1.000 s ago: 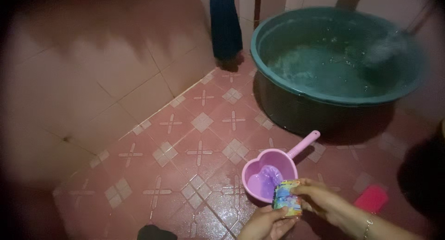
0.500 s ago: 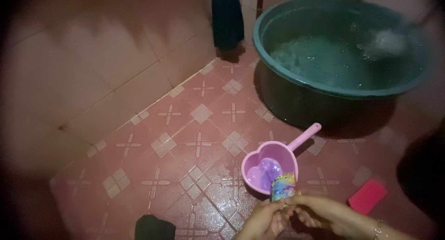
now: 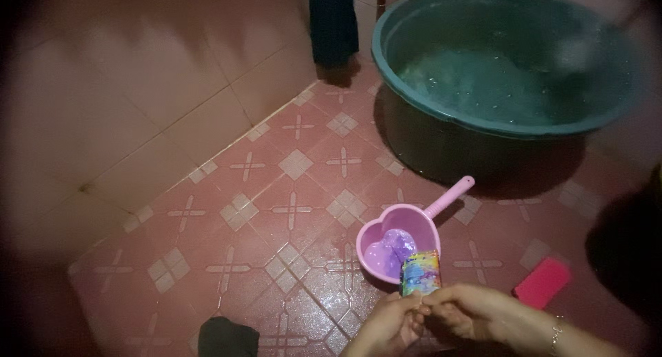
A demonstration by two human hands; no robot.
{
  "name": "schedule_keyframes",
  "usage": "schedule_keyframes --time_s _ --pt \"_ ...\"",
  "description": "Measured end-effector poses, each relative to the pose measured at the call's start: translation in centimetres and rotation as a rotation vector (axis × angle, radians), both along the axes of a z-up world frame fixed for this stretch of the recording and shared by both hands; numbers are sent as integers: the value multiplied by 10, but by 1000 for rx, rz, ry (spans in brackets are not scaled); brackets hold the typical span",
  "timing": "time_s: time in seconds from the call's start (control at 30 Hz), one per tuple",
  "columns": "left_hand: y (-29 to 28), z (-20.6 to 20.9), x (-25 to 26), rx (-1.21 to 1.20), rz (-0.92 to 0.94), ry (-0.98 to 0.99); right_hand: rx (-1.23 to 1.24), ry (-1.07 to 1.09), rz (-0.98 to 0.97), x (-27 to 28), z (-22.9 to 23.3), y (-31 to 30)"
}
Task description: The person sits on the floor and repeatedly tears open small detergent sachets, pouring the contents into a pink scoop and then into a large basin of water. The person handles multiple sachets one at a time, rinsing them under running water before discarding them.
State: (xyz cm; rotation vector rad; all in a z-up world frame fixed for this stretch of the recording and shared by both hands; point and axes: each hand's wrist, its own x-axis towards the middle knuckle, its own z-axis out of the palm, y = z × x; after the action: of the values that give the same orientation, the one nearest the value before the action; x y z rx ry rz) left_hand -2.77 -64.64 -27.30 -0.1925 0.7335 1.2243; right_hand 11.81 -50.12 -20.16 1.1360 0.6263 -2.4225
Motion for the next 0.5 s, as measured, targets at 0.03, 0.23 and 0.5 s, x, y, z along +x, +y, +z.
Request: schedule_keyframes --time_s 0.03,0.23,0.5 --pt "2 -1 -1 -34 -10 -2 -34 2 -15 2 0 0" --pt "-1 0 -8 -12 -31 43 60 -39 -139 21 7 -1" --pt "0 21 -14 -97 -91 69 424 -135 164 -7 10 0"
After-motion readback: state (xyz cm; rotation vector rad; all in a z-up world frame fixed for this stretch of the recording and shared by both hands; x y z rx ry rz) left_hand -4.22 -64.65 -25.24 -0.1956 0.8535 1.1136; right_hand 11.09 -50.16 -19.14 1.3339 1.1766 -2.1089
